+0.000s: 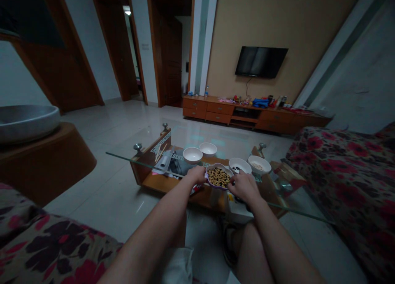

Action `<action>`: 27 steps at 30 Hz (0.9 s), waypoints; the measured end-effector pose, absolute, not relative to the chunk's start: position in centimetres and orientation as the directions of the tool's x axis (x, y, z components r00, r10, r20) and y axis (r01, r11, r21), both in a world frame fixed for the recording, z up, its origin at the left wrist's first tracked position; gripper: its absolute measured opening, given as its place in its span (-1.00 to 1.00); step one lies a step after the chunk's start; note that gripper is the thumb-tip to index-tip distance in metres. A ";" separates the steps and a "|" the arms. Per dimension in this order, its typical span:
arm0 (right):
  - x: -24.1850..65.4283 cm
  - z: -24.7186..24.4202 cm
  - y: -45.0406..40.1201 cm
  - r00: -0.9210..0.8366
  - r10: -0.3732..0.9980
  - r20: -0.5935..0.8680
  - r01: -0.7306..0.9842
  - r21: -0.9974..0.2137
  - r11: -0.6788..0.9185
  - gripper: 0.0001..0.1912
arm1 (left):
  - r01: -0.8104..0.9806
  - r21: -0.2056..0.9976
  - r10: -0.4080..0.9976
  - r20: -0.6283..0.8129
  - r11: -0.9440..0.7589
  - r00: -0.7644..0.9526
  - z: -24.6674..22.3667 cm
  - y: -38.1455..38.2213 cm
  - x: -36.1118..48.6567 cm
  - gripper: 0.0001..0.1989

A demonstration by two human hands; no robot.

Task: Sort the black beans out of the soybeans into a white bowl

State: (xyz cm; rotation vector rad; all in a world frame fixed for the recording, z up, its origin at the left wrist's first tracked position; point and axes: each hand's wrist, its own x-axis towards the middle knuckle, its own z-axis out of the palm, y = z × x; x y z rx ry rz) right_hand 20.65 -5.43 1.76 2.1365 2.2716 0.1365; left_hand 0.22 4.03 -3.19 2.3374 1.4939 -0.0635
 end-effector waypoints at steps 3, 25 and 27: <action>19.6 1.1 -4.9 -0.162 0.987 0.016 0.987 0.012 0.162 -0.70 | 0.879 0.281 0.867 -0.218 -0.385 0.449 -3.2 4.0 0.2 -0.60; 19.7 -0.8 -4.1 -0.239 0.970 0.046 0.955 -0.169 0.244 -0.70 | 0.874 0.274 0.858 -0.223 -0.401 0.464 -2.9 3.9 0.1 -0.56; 19.0 -0.9 -3.8 -0.249 0.967 0.049 0.954 -0.162 0.253 -0.68 | 0.871 0.272 0.853 -0.226 -0.408 0.470 -3.0 4.0 0.1 -0.57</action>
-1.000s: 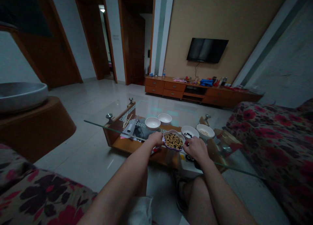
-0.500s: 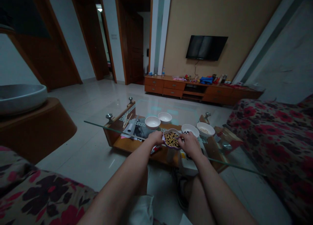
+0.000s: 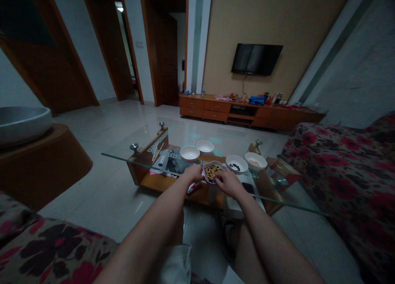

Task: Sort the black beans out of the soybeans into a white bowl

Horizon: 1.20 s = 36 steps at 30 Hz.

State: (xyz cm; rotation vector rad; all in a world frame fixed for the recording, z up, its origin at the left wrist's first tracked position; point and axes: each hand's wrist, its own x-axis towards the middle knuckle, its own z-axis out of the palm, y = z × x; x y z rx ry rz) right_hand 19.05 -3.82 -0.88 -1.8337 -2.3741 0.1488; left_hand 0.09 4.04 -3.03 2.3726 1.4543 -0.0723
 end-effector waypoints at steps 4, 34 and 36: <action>18.7 -0.8 -3.4 -0.158 0.986 0.047 0.985 -0.069 0.161 -0.65 | 0.872 0.263 0.852 -0.228 -0.413 0.472 -3.2 4.2 0.1 -0.59; 19.7 -0.6 -3.7 -0.017 0.997 0.082 0.942 -0.334 0.043 -0.71 | 0.874 0.270 0.855 -0.228 -0.405 0.466 -2.9 3.9 0.1 -0.58; 19.9 -0.7 -3.8 -0.009 0.996 0.085 0.935 -0.354 0.038 -0.72 | 0.871 0.276 0.854 -0.223 -0.406 0.469 -2.9 3.8 0.1 -0.58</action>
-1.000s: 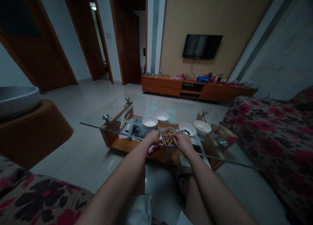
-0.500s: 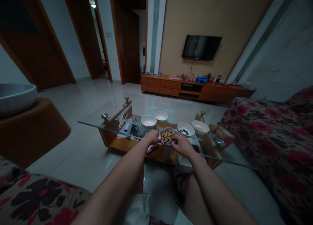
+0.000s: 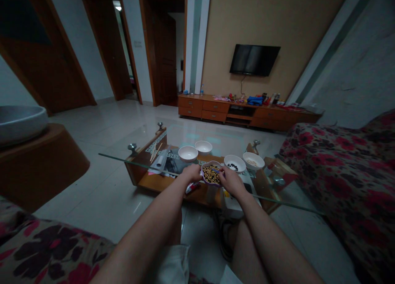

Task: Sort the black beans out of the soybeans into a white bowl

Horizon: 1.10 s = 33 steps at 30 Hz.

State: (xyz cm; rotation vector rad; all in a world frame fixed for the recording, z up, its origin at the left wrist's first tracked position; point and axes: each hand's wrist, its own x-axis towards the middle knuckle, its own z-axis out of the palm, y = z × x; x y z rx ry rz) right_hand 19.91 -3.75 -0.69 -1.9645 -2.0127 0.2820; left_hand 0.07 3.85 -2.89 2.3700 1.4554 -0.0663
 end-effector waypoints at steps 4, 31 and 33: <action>20.3 -1.2 -3.7 -0.074 0.993 0.089 0.924 -0.367 0.102 -0.78 | 0.868 0.289 0.853 -0.224 -0.404 0.472 -2.8 3.8 0.1 -0.58; 19.8 -2.4 -3.1 -0.139 0.989 0.049 0.937 -0.316 0.147 -0.78 | 0.865 0.303 0.853 -0.223 -0.399 0.472 -3.3 4.2 0.2 -0.54; 19.7 -2.3 -3.1 -0.137 0.990 0.042 0.937 -0.318 0.143 -0.78 | 0.867 0.298 0.854 -0.223 -0.399 0.470 -3.3 4.2 0.1 -0.55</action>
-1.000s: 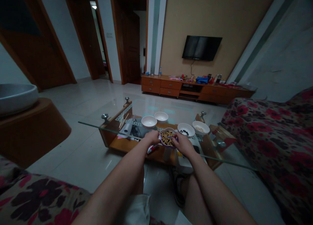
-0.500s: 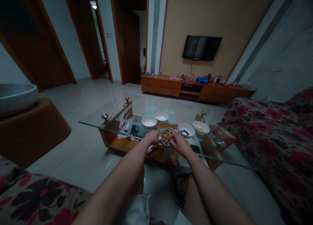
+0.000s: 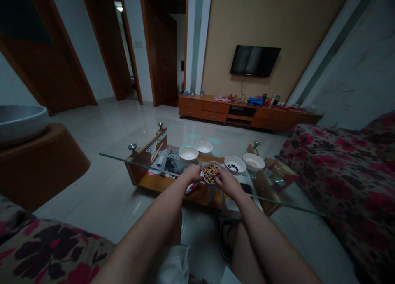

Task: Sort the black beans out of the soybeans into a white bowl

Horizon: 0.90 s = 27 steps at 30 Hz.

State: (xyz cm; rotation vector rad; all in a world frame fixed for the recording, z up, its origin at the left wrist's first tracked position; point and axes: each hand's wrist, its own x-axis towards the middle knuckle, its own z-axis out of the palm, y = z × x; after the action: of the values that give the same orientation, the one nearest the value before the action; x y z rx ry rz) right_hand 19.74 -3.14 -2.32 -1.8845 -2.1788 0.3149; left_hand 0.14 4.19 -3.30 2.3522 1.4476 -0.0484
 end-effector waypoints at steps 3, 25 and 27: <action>19.7 -2.2 -3.2 -0.136 0.990 0.033 0.937 -0.320 0.140 -0.79 | 0.867 0.303 0.855 -0.221 -0.396 0.469 -3.3 4.2 0.1 -0.56; 20.0 -2.3 -3.1 -0.148 0.987 0.056 0.916 -0.369 0.158 -0.82 | 0.866 0.294 0.849 -0.229 -0.405 0.476 -2.9 4.0 0.1 -0.56; 19.9 -2.3 -3.1 -0.137 0.989 0.058 0.916 -0.372 0.149 -0.82 | 0.862 0.307 0.849 -0.226 -0.405 0.479 -2.8 3.9 0.1 -0.56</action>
State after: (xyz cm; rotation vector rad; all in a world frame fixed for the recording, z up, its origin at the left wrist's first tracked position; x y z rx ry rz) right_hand 19.94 -3.11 -2.27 -1.8443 -2.1408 0.3571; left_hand 0.12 3.91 -2.84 2.3505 1.4315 -0.0474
